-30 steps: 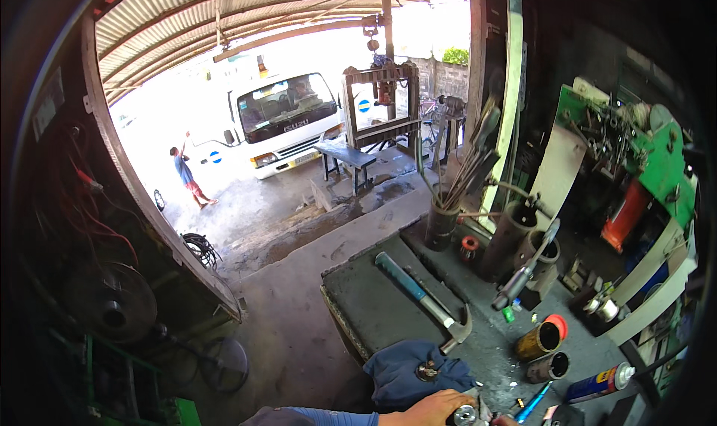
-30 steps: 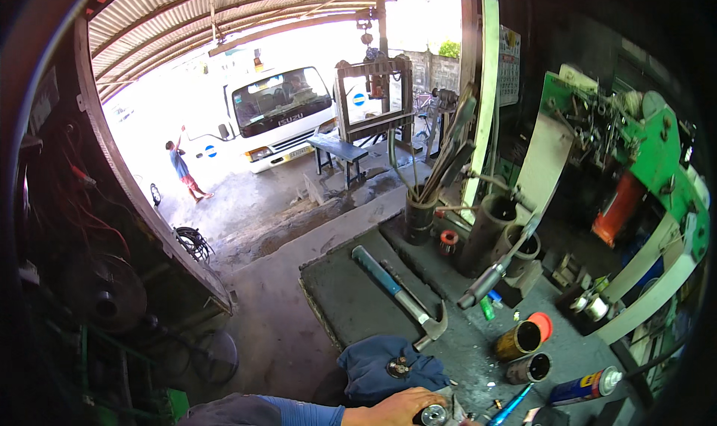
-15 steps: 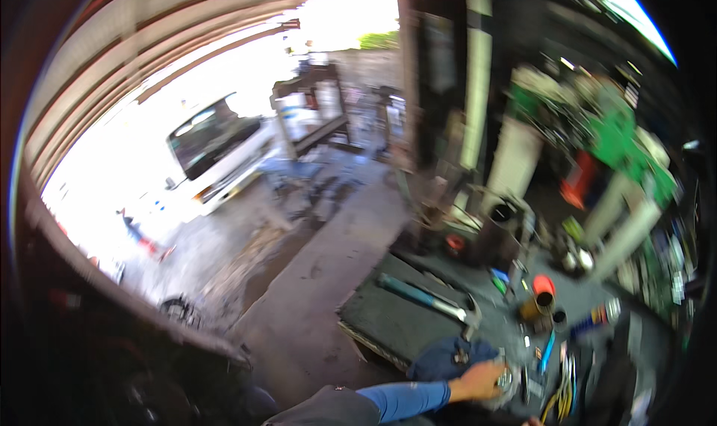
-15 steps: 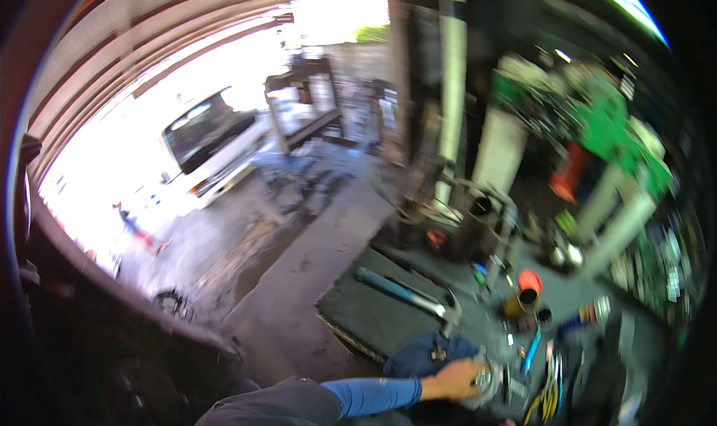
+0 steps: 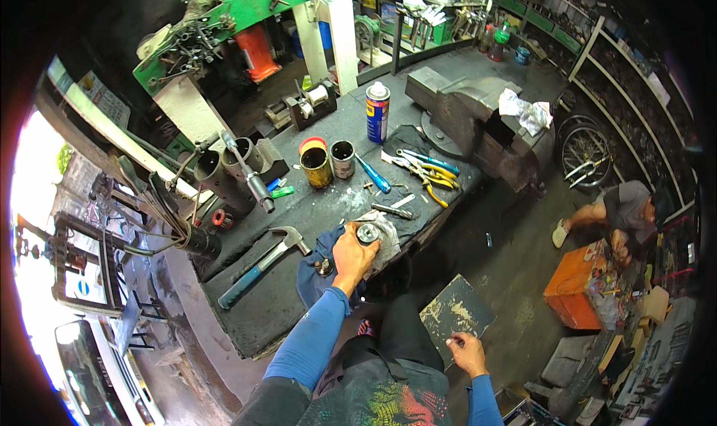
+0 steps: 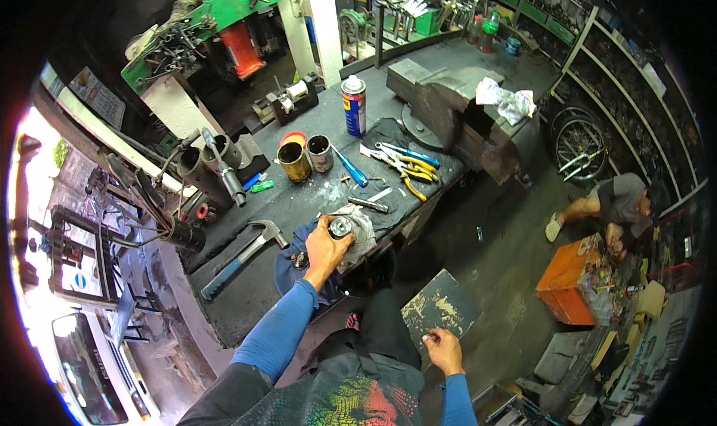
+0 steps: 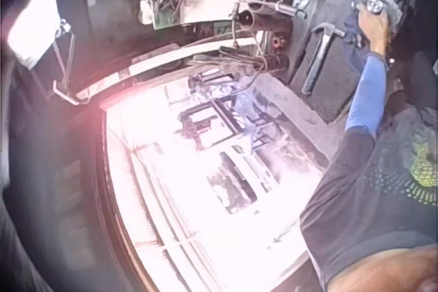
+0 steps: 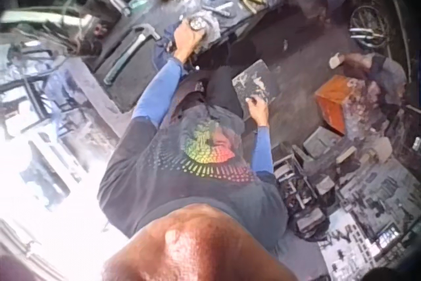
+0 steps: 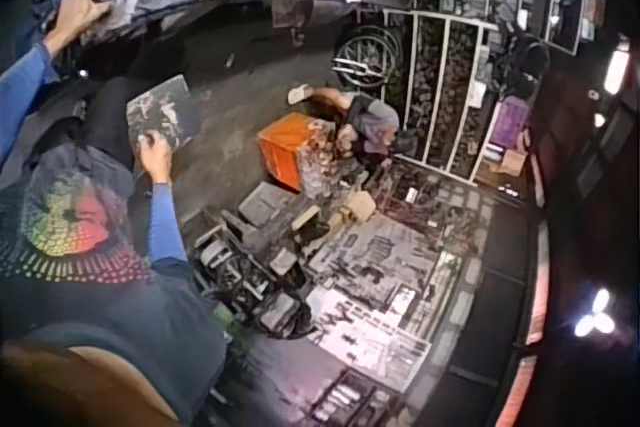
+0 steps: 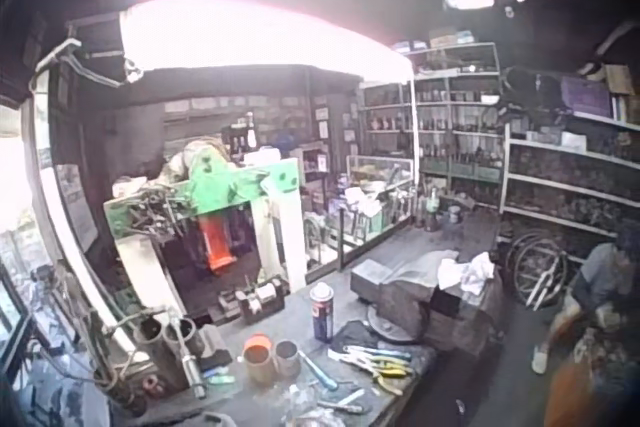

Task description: The person secures a cylindrical metal part in a vise, operates a red press machine to press down on the part, then removes the part and inspects it on a workbench. The person also retrieves pliers from a tool rack.

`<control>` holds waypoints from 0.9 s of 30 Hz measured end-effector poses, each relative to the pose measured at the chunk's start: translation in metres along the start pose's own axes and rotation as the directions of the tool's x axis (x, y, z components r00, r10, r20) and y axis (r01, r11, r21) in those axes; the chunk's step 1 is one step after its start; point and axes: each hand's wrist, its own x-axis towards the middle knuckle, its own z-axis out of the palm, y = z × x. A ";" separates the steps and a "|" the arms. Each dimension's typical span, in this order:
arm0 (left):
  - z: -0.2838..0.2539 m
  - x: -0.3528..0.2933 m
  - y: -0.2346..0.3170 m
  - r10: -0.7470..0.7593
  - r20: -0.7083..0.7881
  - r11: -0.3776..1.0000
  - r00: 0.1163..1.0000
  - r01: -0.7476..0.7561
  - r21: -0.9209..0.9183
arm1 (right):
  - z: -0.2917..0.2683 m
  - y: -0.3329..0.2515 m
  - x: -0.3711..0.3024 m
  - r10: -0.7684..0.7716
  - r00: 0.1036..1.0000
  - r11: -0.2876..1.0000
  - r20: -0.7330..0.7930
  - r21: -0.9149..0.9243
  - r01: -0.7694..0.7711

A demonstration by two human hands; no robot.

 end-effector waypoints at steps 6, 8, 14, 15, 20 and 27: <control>-0.003 -0.007 -0.002 -0.067 -0.041 0.998 0.997 0.066 -0.014 | 0.051 0.108 -0.044 0.289 0.946 0.950 0.146 0.078 -0.302; -0.001 -0.006 0.001 -0.071 -0.049 0.997 0.996 0.071 0.007 | 0.063 0.147 -0.061 0.484 0.842 0.849 0.240 0.105 -0.518; 0.000 -0.005 0.019 -0.176 0.003 0.974 0.984 0.174 0.144 | 0.111 0.232 -0.091 0.380 0.885 0.925 0.270 -0.078 -0.373; 0.004 -0.014 0.000 -0.110 -0.111 0.984 0.988 0.124 0.129 | 0.133 0.283 -0.093 0.167 0.984 0.957 0.064 -0.251 -0.146; 0.006 -0.009 -0.026 0.253 -0.189 0.931 0.949 -0.185 0.316 | 0.082 0.168 -0.040 0.288 0.946 0.922 0.146 0.227 -0.315; 0.004 -0.184 0.035 0.481 -0.261 0.871 0.837 -0.420 0.256 | -0.005 0.195 -0.137 0.257 0.965 0.854 -0.047 0.480 -0.204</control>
